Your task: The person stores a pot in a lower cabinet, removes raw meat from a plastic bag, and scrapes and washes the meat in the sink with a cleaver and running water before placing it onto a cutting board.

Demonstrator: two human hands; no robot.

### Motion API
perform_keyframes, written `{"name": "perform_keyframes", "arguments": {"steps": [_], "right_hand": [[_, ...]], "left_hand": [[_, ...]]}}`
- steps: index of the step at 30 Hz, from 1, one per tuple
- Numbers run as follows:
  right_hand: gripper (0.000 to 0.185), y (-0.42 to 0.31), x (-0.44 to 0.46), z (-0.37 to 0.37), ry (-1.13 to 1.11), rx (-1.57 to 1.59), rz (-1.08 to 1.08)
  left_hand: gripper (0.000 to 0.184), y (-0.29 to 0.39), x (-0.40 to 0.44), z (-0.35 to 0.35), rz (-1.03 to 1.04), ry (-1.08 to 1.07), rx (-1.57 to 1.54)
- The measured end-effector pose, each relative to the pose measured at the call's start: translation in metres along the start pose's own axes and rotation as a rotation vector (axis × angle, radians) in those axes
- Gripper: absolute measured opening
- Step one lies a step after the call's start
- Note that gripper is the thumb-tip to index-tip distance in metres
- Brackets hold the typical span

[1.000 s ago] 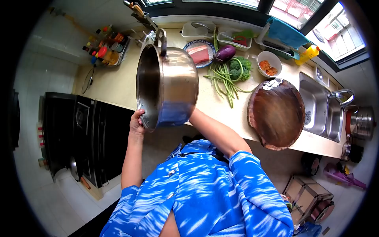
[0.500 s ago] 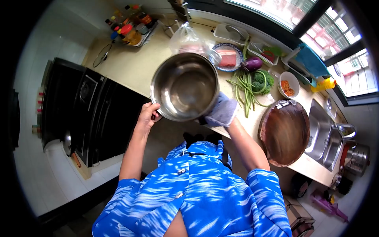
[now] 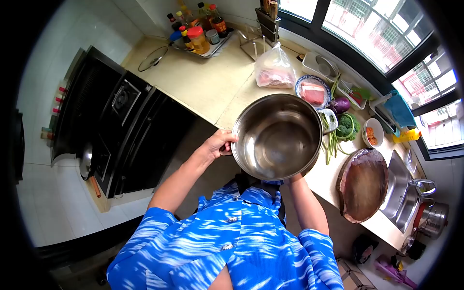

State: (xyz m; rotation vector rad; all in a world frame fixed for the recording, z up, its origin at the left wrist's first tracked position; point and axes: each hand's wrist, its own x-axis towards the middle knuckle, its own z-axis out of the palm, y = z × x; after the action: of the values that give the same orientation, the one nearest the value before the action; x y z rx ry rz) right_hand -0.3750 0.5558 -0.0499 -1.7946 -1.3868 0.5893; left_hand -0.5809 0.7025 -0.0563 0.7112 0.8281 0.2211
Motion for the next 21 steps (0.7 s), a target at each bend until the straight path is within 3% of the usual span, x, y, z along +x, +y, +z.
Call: {"name": "perform_keyframes", "arguments": {"steps": [8, 21], "right_hand": [[0.047, -0.012, -0.017, -0.033, 0.211, -0.112, 0.098], [0.045, 0.060, 0.036, -0.052, 0.134, -0.168, -0.090]], "left_hand": [[0.006, 0.004, 0.034, -0.047, 0.012, 0.102, 0.041], [0.009, 0.015, 0.081, -0.088, 0.056, 0.184, 0.245]]}}
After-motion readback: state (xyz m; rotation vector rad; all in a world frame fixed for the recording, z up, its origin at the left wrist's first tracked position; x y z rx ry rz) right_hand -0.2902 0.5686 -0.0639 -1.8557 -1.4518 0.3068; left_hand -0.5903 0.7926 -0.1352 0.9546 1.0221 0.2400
